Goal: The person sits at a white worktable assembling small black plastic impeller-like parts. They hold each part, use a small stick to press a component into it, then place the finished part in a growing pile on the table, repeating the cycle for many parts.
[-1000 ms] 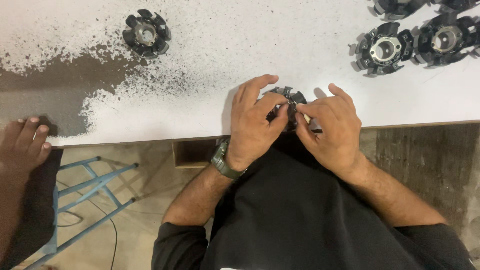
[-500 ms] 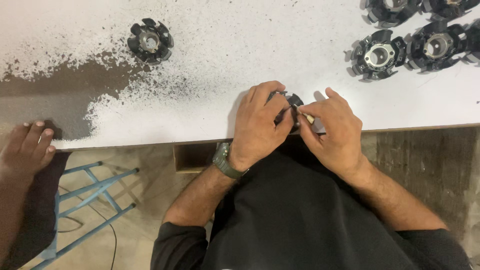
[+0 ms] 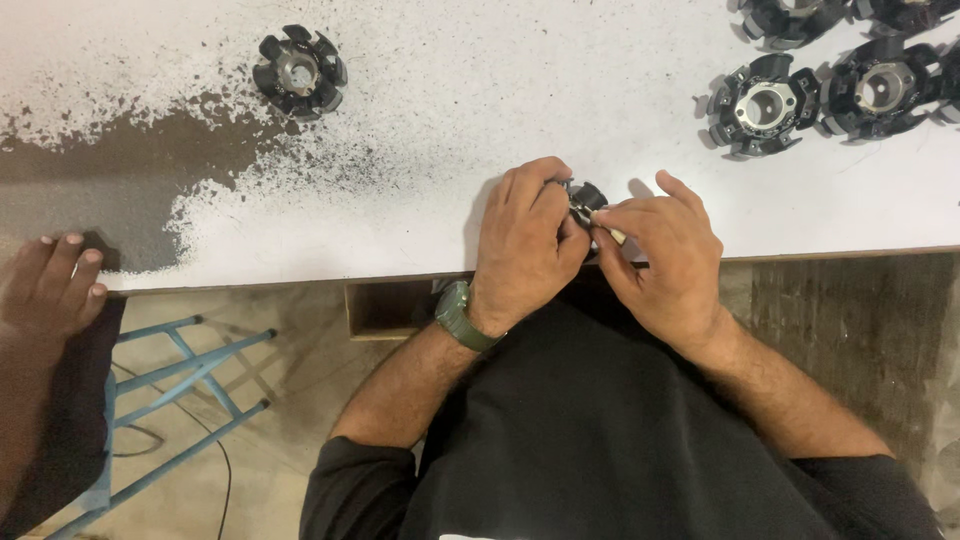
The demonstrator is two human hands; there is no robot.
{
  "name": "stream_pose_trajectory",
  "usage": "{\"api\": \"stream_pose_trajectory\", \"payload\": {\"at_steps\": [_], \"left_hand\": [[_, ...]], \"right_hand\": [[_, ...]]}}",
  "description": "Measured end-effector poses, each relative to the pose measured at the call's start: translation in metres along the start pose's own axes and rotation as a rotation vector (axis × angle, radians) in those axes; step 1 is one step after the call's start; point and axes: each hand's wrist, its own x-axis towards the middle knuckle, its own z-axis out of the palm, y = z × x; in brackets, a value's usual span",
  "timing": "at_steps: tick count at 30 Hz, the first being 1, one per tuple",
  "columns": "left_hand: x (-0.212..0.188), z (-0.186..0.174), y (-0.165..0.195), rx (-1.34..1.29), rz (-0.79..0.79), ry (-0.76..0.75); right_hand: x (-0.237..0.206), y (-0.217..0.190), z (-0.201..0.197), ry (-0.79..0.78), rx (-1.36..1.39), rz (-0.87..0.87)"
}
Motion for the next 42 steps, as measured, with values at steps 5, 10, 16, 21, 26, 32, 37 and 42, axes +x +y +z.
{"api": "stream_pose_trajectory", "payload": {"at_steps": [5, 10, 16, 21, 26, 32, 37, 42], "left_hand": [[-0.004, 0.002, -0.003, 0.007, 0.005, 0.014], [0.001, -0.016, 0.003, 0.022, -0.005, 0.058], [0.008, -0.057, 0.01, 0.12, 0.006, -0.014], [0.023, -0.041, 0.011, 0.273, 0.039, -0.255], [0.024, -0.033, 0.01, 0.292, -0.043, -0.307], [0.016, -0.038, 0.003, 0.138, 0.068, -0.127], [0.019, -0.038, -0.004, -0.034, -0.041, -0.138], [0.024, -0.046, -0.006, 0.142, 0.145, -0.117]], "right_hand": [[0.002, -0.002, 0.002, 0.006, -0.075, -0.051], [0.006, -0.002, -0.003, -0.02, -0.049, -0.051], [0.006, 0.005, -0.008, 0.097, 0.081, 0.016], [0.007, 0.006, 0.005, 0.052, 0.129, 0.123], [0.008, 0.006, 0.005, 0.055, 0.122, 0.116], [0.01, 0.006, 0.004, 0.067, 0.136, 0.125], [0.01, 0.004, 0.004, 0.059, 0.111, 0.12], [0.011, 0.005, 0.003, 0.043, 0.125, 0.097]]}}
